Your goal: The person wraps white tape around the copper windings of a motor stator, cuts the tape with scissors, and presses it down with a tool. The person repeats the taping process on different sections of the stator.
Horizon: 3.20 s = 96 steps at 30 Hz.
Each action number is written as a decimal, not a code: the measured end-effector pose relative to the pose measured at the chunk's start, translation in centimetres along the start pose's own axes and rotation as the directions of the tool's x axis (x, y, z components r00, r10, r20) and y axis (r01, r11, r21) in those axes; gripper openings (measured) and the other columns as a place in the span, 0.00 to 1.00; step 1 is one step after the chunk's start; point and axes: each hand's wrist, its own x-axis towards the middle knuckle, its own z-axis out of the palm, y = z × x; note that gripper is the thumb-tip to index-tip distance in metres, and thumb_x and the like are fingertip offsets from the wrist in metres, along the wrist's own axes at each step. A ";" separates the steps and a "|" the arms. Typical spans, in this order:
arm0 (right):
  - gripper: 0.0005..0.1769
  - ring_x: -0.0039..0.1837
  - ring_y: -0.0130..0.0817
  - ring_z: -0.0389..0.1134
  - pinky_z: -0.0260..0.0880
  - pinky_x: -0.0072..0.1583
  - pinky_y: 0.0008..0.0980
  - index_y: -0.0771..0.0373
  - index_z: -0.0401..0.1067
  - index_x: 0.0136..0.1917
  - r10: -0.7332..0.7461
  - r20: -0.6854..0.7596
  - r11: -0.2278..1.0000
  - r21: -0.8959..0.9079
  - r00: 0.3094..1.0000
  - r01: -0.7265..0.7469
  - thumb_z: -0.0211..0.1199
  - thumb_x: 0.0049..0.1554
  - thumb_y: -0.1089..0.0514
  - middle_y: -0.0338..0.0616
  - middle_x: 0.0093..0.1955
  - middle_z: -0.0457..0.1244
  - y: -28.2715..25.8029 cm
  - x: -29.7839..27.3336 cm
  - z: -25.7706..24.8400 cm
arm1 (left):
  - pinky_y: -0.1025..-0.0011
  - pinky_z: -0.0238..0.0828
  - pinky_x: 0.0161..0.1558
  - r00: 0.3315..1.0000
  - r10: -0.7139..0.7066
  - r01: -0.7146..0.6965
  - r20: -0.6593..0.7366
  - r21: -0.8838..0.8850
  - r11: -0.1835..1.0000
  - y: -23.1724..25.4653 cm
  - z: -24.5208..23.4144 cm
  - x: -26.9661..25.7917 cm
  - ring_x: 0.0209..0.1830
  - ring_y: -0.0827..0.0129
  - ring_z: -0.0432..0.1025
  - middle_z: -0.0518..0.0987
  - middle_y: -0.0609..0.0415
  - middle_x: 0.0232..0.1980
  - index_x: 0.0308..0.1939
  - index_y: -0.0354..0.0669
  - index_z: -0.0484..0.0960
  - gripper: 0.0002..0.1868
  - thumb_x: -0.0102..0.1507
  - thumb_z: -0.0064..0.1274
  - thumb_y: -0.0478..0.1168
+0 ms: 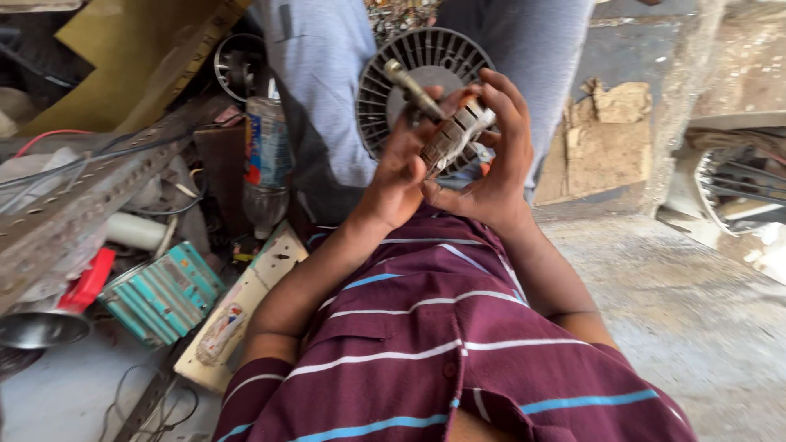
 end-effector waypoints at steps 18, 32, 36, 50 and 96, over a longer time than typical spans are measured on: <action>0.58 0.86 0.41 0.49 0.54 0.83 0.41 0.49 0.42 0.89 0.138 0.016 0.951 0.276 0.990 -0.137 0.75 0.58 0.48 0.48 0.85 0.47 2.2 -1.3 -1.1 | 0.55 0.61 0.82 0.987 -0.097 0.118 0.128 -0.166 0.979 2.2 -3.7 0.9 0.77 0.54 0.66 0.66 0.36 0.76 0.81 0.49 0.53 0.55 0.58 0.74 0.46; 0.31 0.74 0.43 0.66 0.69 0.75 0.40 0.68 0.64 0.76 0.263 0.078 0.910 0.311 0.962 -0.274 0.63 0.69 0.46 0.57 0.71 0.64 3.5 -0.9 -2.4 | 0.52 0.68 0.73 0.927 0.095 -0.370 0.362 0.925 0.090 6.2 -5.1 2.9 0.73 0.48 0.66 0.72 0.49 0.68 0.72 0.48 0.70 0.49 0.49 0.78 0.48; 0.22 0.65 0.42 0.72 0.73 0.68 0.37 0.72 0.71 0.64 0.277 0.115 0.927 0.229 0.954 -0.297 0.63 0.67 0.51 0.57 0.62 0.68 3.8 0.5 -2.9 | 0.51 0.68 0.77 0.897 0.095 -0.428 0.432 0.902 -0.059 4.8 -5.9 3.8 0.77 0.49 0.63 0.73 0.57 0.69 0.75 0.55 0.72 0.45 0.55 0.77 0.43; 0.15 0.51 0.37 0.75 0.75 0.48 0.30 0.68 0.79 0.55 -0.047 0.160 0.983 -0.168 0.986 0.075 0.81 0.60 0.60 0.49 0.52 0.70 3.5 3.0 -0.6 | 0.49 0.60 0.71 0.903 0.069 -0.386 0.424 0.871 -0.304 2.5 -7.5 2.8 0.79 0.52 0.57 0.58 0.53 0.78 0.78 0.62 0.68 0.51 0.56 0.79 0.60; 0.10 0.50 0.44 0.65 0.67 0.50 0.38 0.64 0.73 0.50 0.103 0.343 0.968 -0.251 0.934 -0.015 0.69 0.55 0.69 0.48 0.51 0.63 7.1 4.1 -0.5 | 0.53 0.66 0.67 0.941 0.023 -0.322 0.337 0.916 -0.241 9.4 -6.6 10.4 0.67 0.55 0.71 0.76 0.45 0.67 0.50 0.41 0.86 0.11 0.64 0.60 0.30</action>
